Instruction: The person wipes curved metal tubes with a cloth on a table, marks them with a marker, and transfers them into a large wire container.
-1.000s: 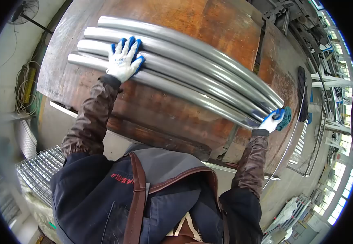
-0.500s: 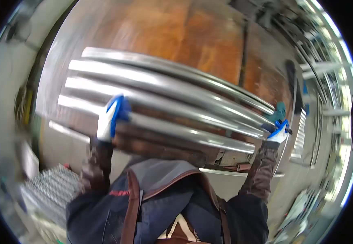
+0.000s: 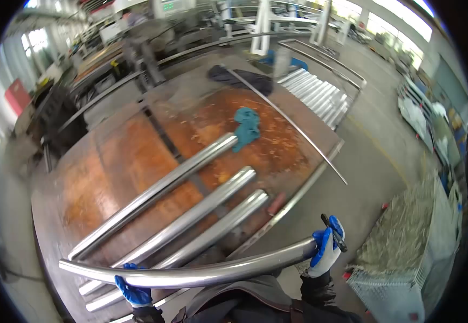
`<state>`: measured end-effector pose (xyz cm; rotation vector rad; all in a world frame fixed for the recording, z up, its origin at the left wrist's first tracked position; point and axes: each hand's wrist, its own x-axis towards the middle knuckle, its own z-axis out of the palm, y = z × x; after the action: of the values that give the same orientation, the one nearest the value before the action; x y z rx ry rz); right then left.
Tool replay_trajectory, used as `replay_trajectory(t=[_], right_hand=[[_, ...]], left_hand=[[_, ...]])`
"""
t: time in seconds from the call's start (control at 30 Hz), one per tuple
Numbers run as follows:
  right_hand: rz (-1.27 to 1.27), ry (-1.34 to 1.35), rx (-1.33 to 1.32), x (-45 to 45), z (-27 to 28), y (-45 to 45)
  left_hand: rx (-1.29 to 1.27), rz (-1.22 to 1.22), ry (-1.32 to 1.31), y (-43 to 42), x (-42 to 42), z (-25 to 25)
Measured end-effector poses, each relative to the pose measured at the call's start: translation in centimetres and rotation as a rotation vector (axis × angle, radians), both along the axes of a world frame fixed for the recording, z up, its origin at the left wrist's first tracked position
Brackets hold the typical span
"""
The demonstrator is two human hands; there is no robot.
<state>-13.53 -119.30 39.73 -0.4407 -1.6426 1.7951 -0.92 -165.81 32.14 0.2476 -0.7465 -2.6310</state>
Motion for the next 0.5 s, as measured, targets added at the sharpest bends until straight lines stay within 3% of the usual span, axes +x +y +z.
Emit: replay_trajectory(t=[0.13, 0.3, 0.43, 0.5], right_hand=[[-0.057, 0.014, -0.054, 0.4, -0.5, 10.5], [-0.182, -0.022, -0.173, 3.3, -3.3, 23.2], [-0.38, -0.037, 0.117, 3.4, -6.1, 33.6], [-0.462, -0.074, 0.127, 3.3, -7.2, 37.0]], left_hand=[[0.015, 0.007, 0.227, 10.2, -4.5, 3.0], [0.099, -0.254, 0.4, 23.7, -12.2, 6.2], [0.215, -0.473, 0.549, 36.4, -18.2, 8.9], [0.187, -0.489, 0.557, 41.8, -21.0, 10.2]])
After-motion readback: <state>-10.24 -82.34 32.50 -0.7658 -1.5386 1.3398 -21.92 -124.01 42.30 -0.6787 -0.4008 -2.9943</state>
